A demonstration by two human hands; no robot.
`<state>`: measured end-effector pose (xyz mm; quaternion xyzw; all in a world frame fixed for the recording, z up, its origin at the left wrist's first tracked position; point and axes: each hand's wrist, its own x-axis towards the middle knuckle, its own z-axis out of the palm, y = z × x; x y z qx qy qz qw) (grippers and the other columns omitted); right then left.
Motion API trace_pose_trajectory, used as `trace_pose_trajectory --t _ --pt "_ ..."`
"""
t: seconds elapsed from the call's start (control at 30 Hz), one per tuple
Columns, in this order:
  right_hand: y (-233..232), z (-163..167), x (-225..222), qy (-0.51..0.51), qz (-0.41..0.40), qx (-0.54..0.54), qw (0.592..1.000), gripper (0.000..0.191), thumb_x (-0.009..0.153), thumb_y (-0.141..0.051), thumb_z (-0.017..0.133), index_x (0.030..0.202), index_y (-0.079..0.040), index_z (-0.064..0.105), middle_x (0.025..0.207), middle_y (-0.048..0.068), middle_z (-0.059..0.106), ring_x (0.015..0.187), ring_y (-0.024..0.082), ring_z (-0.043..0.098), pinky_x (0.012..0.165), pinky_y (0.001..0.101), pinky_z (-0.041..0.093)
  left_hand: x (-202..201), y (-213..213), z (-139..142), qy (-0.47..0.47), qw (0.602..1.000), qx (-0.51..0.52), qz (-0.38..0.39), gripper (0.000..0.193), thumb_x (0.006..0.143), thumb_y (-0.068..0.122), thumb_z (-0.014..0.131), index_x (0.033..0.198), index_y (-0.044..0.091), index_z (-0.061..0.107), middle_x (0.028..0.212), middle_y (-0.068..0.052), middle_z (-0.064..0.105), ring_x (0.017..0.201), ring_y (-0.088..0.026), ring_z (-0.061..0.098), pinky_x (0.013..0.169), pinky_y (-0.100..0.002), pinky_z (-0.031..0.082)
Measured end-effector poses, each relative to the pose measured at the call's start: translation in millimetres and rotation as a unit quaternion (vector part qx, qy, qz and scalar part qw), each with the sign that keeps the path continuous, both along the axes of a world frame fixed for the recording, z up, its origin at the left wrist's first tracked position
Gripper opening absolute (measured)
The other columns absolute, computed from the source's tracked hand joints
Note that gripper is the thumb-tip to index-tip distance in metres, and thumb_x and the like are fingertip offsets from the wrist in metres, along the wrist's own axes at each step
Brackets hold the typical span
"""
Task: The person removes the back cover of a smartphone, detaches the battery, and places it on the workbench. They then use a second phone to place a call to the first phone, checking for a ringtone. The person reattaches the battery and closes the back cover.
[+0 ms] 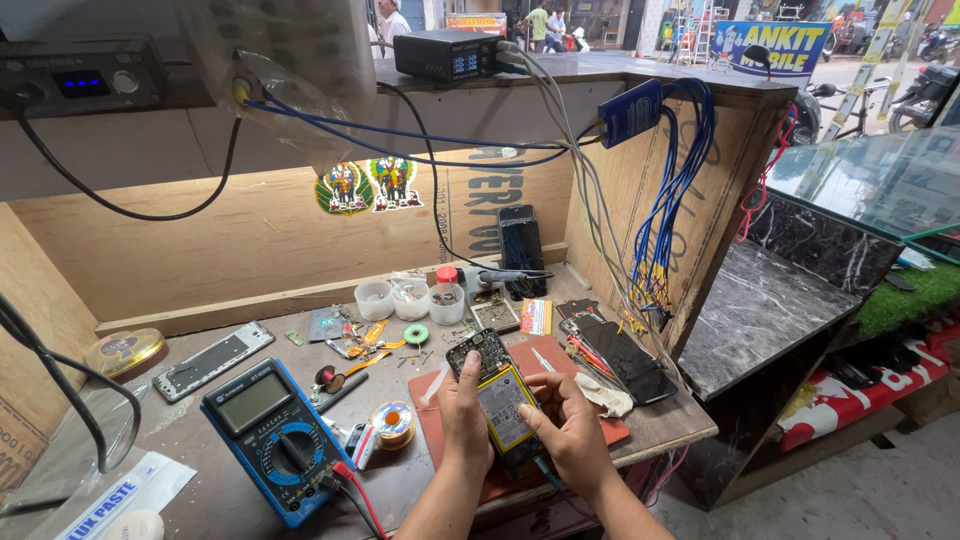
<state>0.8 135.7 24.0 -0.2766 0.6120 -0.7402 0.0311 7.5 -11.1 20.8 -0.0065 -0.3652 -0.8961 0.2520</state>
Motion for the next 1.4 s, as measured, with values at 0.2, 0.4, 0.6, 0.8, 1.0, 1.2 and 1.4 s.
trace_pose_trajectory --t 0.2,0.4,0.6,0.8,1.0,1.2,1.4 --pt "-0.7 0.6 0.2 -0.001 0.004 -0.003 1.000 0.032 0.090 -0.001 0.067 0.120 -0.001 0.058 0.101 0.007 0.069 0.087 0.010 0.066 0.080 0.0272 0.056 -3.6 -1.2 -1.0 -0.023 0.999 -0.031 0.036 0.020 0.100 0.020 0.060 0.107 0.004 0.068 0.095 -0.004 0.071 0.082 -0.013 0.066 0.075 -0.030 0.054" --pt "-0.3 -0.5 0.3 -0.009 0.006 -0.006 1.000 0.033 0.090 -0.001 0.066 0.122 0.000 0.057 0.100 0.007 0.068 0.087 0.010 0.065 0.080 0.0268 0.056 -3.4 -1.0 0.3 -0.027 0.999 -0.029 0.034 0.019 0.099 0.020 0.061 0.108 0.004 0.068 0.096 -0.004 0.072 0.083 -0.013 0.066 0.076 -0.030 0.055" --pt "-1.1 -1.1 -0.3 -0.001 0.003 -0.010 1.000 0.033 0.091 -0.001 0.066 0.122 -0.001 0.057 0.099 0.007 0.068 0.086 0.010 0.065 0.079 0.0265 0.056 -3.0 0.3 1.2 -0.026 0.999 -0.029 0.034 0.019 0.098 0.020 0.061 0.107 0.005 0.067 0.095 -0.004 0.072 0.081 -0.013 0.067 0.074 -0.031 0.055" --pt "-0.6 -0.6 0.0 -0.004 0.007 -0.014 1.000 0.032 0.091 -0.001 0.066 0.122 0.000 0.058 0.099 0.007 0.069 0.086 0.010 0.065 0.079 0.0267 0.056 -3.8 -0.3 -0.2 -0.026 0.999 -0.028 0.032 0.019 0.100 0.021 0.061 0.106 0.004 0.068 0.093 -0.004 0.071 0.080 -0.013 0.065 0.073 -0.031 0.054" --pt "0.0 2.0 0.2 -0.011 0.008 -0.008 1.000 0.033 0.091 -0.001 0.066 0.122 0.000 0.058 0.101 0.007 0.069 0.087 0.010 0.066 0.079 0.0274 0.057 -2.4 0.8 2.7 -0.036 0.998 -0.027 0.035 0.019 0.099 0.021 0.060 0.106 0.005 0.068 0.093 -0.003 0.072 0.080 -0.012 0.065 0.073 -0.030 0.054" --pt "0.3 0.6 0.1 -0.013 0.010 -0.010 1.000 0.032 0.091 0.000 0.065 0.123 0.000 0.058 0.102 0.008 0.069 0.088 0.011 0.066 0.080 0.0278 0.057 -0.2 0.9 3.8 -0.042 0.998 -0.033 0.035 0.020 0.100 0.021 0.060 0.106 0.004 0.068 0.093 -0.004 0.071 0.079 -0.013 0.065 0.072 -0.030 0.054" --pt "0.3 -0.3 -0.1 -0.009 0.015 -0.013 1.000 0.032 0.091 0.000 0.065 0.122 0.000 0.058 0.104 0.008 0.070 0.090 0.011 0.067 0.081 0.0277 0.057 -1.0 1.5 4.2 -0.043 0.998 -0.029 0.038 0.019 0.099 0.020 0.059 0.106 0.005 0.068 0.093 -0.003 0.072 0.080 -0.013 0.066 0.072 -0.030 0.055"
